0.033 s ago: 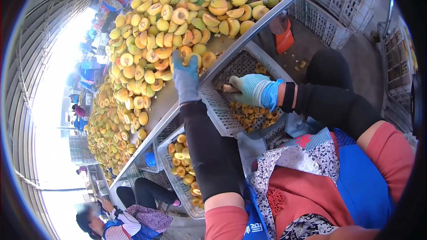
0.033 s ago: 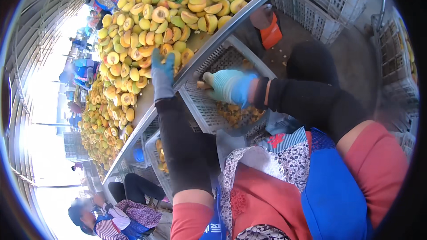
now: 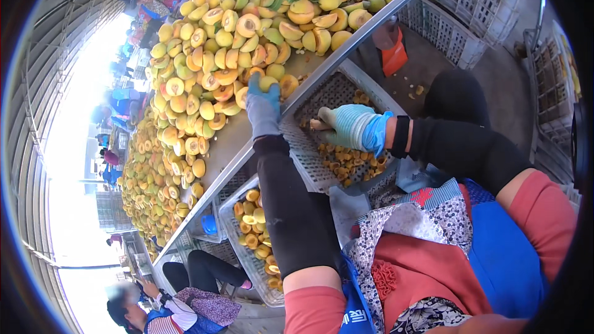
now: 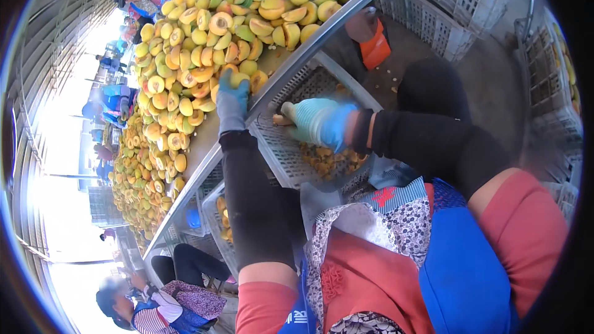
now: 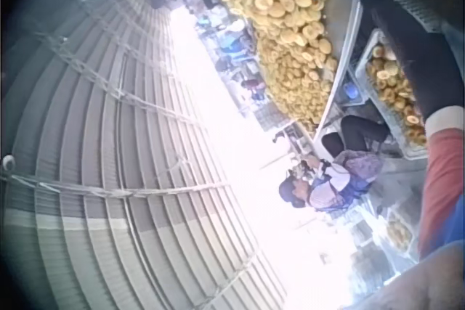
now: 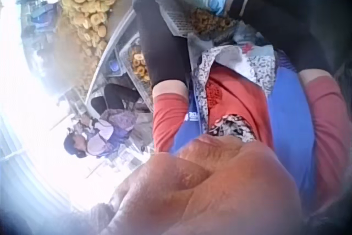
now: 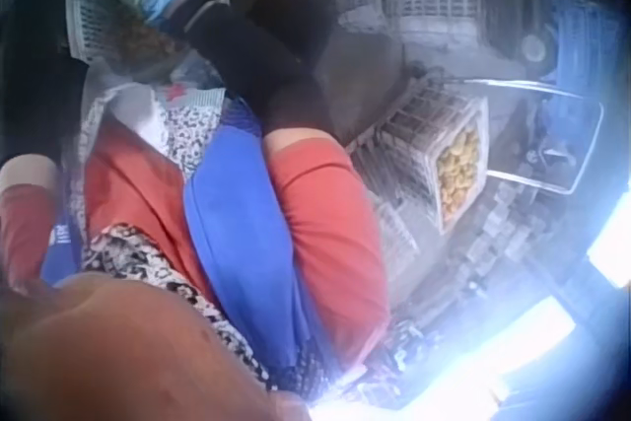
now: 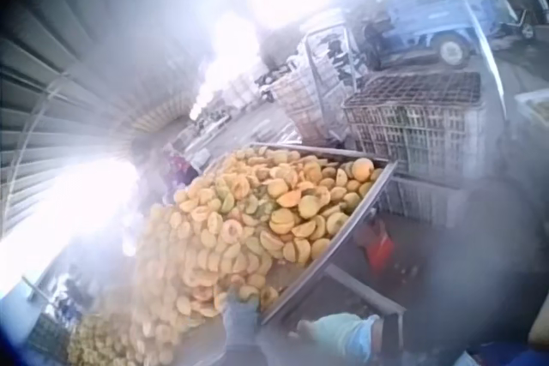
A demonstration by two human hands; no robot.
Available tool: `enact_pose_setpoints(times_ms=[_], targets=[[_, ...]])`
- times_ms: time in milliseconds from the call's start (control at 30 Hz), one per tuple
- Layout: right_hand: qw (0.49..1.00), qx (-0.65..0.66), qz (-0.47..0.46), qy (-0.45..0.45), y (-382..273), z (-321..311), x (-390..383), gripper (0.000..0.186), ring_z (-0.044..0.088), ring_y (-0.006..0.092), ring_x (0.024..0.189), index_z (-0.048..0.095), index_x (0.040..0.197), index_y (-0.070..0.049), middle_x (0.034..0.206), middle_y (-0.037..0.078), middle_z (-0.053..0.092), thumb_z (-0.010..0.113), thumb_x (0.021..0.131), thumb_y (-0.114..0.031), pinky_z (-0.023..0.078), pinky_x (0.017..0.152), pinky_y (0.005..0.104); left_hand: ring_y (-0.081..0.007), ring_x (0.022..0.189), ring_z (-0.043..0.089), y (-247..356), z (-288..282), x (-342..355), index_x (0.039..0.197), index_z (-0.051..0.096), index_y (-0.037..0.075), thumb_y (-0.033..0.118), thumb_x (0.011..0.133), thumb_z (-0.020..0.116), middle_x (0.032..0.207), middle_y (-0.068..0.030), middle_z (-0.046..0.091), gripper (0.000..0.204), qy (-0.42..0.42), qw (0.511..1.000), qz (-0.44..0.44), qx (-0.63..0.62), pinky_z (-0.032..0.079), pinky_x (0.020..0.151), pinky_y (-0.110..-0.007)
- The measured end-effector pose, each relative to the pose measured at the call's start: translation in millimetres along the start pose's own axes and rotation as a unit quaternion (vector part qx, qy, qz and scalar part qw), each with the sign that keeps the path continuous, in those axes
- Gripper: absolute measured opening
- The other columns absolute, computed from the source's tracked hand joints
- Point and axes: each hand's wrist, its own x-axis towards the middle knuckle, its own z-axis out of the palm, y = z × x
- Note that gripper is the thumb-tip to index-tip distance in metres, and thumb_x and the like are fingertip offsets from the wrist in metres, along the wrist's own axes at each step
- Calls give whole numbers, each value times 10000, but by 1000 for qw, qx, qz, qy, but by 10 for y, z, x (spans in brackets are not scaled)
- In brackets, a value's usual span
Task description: Manually sort peaches by removing pits and placing halves into crates.
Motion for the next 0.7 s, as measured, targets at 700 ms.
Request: enact_pose_setpoints(times_ms=[700], targets=[[995, 56, -58, 59, -197, 231, 113, 361, 622, 426, 746, 531, 970, -29, 760, 231, 627, 541, 903, -383, 497, 671, 480, -308, 986, 586, 592, -278, -1155, 1263, 499, -5, 308, 967, 352, 1131, -182, 594, 455, 38, 762, -139, -631, 497, 870, -447]])
